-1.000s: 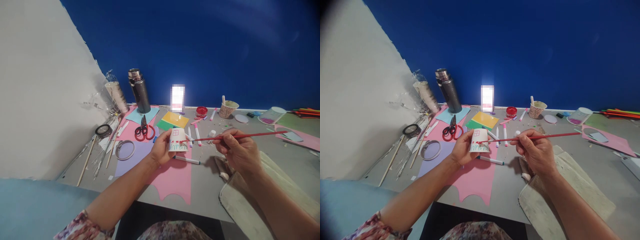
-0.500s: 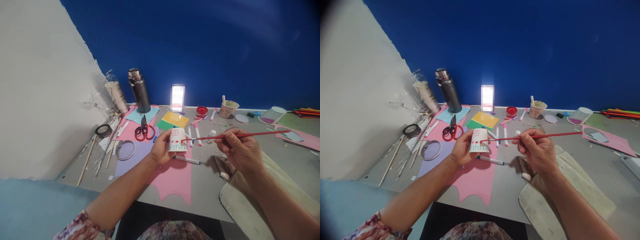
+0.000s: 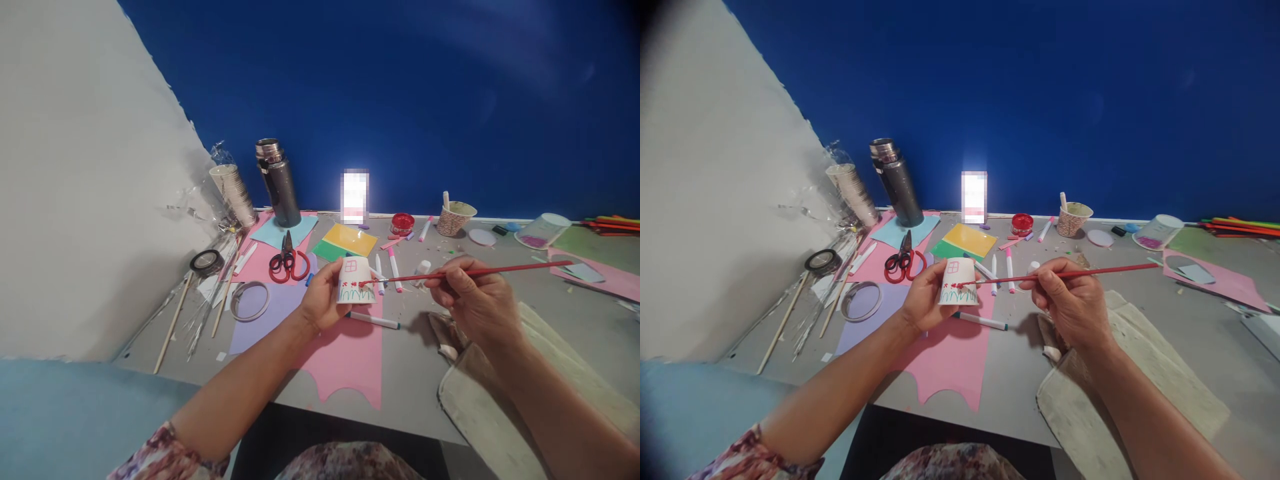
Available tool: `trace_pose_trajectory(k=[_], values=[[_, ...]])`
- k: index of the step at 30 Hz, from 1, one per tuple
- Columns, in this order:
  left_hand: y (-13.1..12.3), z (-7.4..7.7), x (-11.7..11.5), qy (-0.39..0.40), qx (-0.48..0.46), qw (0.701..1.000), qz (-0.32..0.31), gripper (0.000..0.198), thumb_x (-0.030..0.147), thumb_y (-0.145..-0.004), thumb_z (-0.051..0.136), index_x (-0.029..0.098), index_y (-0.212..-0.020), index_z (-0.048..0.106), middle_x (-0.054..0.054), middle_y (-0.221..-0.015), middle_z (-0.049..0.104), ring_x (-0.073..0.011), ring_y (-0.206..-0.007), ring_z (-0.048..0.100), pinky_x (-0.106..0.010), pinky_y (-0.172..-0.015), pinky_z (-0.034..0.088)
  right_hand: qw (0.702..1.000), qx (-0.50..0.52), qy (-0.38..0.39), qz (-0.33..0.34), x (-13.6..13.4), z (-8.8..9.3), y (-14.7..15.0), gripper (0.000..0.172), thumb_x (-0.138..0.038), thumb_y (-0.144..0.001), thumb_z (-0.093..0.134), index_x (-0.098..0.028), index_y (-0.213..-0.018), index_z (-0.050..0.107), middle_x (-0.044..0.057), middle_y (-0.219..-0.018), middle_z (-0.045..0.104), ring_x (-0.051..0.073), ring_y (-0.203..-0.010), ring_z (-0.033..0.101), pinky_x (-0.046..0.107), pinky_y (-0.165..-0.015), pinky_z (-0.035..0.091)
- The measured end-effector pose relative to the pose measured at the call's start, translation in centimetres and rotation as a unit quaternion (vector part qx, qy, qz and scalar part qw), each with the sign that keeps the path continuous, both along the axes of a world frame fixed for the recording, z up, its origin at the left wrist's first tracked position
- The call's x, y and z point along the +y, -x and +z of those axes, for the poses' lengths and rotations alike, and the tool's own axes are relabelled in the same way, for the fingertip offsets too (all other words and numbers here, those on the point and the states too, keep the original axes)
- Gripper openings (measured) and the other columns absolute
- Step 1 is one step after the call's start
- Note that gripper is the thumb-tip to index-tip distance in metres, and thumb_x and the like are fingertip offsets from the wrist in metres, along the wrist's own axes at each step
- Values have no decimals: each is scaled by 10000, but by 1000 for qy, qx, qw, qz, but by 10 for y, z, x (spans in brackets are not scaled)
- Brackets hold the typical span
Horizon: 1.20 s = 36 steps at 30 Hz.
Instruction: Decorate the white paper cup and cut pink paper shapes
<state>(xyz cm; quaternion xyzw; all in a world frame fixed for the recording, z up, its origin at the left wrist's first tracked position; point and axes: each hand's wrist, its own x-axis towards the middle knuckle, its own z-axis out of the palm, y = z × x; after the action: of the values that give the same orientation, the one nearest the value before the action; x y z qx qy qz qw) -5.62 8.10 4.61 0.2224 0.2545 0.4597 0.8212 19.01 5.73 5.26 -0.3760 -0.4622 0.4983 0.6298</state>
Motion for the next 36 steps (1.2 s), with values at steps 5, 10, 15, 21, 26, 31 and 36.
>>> trace_pose_trajectory(k=[5, 10, 15, 21, 26, 31, 36], values=[[1, 0, 0, 5, -4, 1000, -5, 382, 361, -1018, 483, 70, -1126, 705, -182, -1015, 778, -281, -874, 763, -417, -736, 636, 1000, -1, -12, -5, 1, 0, -1, 286, -464, -842, 850, -227, -816, 692, 22, -711, 753, 109, -476, 522, 264, -465, 402], [1, 2, 0, 7, -5, 1000, -8, 385, 354, -1022, 473, 68, -1115, 713, -173, -1000, 780, -275, -856, 764, -413, -721, 640, 1000, 1, -10, -7, 1, -1, -2, 286, -459, -837, 856, -226, -808, 694, 25, -713, 760, 105, -472, 525, 256, -458, 387], [1, 4, -1, 13, -5, 1000, -4, 399, 346, -1032, 445, 62, -1100, 716, -172, -991, 779, -266, -841, 764, -399, -715, 639, 1000, 10, -7, -5, 1, 0, -2, 284, -452, -822, 871, -222, -801, 707, 30, -711, 764, 99, -471, 530, 248, -463, 392], [1, 4, -1, 21, -6, 1000, -2, 410, 346, -1035, 431, 64, -1133, 712, -170, -989, 775, -267, -840, 758, -413, -723, 639, 1000, 15, -7, -3, 1, 1, -1, 289, -456, -816, 876, -221, -794, 708, 32, -709, 762, 98, -476, 534, 246, -466, 414], [2, 1, 0, 14, -20, 1000, -12, 393, 355, -1020, 470, 65, -1133, 710, -176, -1014, 774, -269, -864, 757, -408, -742, 634, 1000, 11, -7, -1, 2, 0, -2, 293, -462, -812, 878, -223, -793, 709, 27, -698, 753, 99, -472, 528, 248, -456, 412], [2, 2, 0, 26, -16, 1000, -6, 403, 363, -1028, 450, 65, -1122, 703, -179, -1006, 776, -275, -860, 761, -413, -747, 629, 1000, 22, -17, 3, 2, 1, -3, 281, -460, -814, 877, -232, -803, 714, 25, -702, 756, 96, -472, 516, 249, -462, 423], [0, 2, 0, 26, -19, 999, -9, 404, 361, -1026, 463, 53, -1118, 709, -181, -990, 776, -257, -833, 755, -373, -729, 615, 1000, 17, -10, 6, 2, -1, -1, 293, -456, -812, 880, -218, -791, 710, 34, -706, 761, 94, -471, 530, 238, -458, 401]])
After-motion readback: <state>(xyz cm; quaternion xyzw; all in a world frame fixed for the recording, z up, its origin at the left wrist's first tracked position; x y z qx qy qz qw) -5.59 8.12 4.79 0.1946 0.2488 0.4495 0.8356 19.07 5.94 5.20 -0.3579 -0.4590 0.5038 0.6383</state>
